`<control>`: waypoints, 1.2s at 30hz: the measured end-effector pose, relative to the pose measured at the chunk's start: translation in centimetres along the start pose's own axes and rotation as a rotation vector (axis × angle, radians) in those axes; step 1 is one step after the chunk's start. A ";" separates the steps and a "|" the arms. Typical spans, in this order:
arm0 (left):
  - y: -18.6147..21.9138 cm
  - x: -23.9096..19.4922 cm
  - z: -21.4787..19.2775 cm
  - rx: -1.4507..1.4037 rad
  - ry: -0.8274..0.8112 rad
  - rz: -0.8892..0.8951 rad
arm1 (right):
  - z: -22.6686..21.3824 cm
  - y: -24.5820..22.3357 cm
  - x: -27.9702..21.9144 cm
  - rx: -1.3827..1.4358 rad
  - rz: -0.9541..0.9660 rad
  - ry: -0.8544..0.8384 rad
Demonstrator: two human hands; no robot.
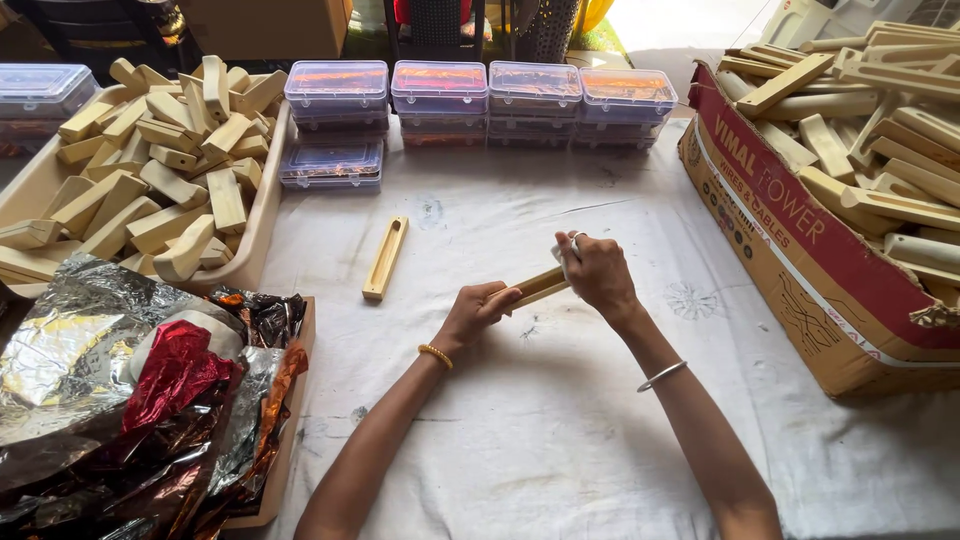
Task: The person wipes a small wooden block with a white cloth, then wraps it in a sheet of copper-colored foil. They place the wrapped block on the table and repeat the process with another wooden block.
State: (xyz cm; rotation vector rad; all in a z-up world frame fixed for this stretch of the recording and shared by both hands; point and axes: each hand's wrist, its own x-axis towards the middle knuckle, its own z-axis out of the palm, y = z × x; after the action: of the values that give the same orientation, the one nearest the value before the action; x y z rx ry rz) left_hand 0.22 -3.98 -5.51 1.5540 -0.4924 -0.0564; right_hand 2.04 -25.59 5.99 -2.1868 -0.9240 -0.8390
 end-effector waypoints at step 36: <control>-4.8 0.3 -4.8 0.812 0.343 -0.064 | 9.2 -4.5 -1.4 -0.234 -0.292 -0.206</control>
State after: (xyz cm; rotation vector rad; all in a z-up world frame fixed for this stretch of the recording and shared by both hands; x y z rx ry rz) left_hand 3.37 0.31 -9.74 2.3142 -0.1874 0.4014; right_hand 0.68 -16.86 0.62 -2.4084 -1.3294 -0.9066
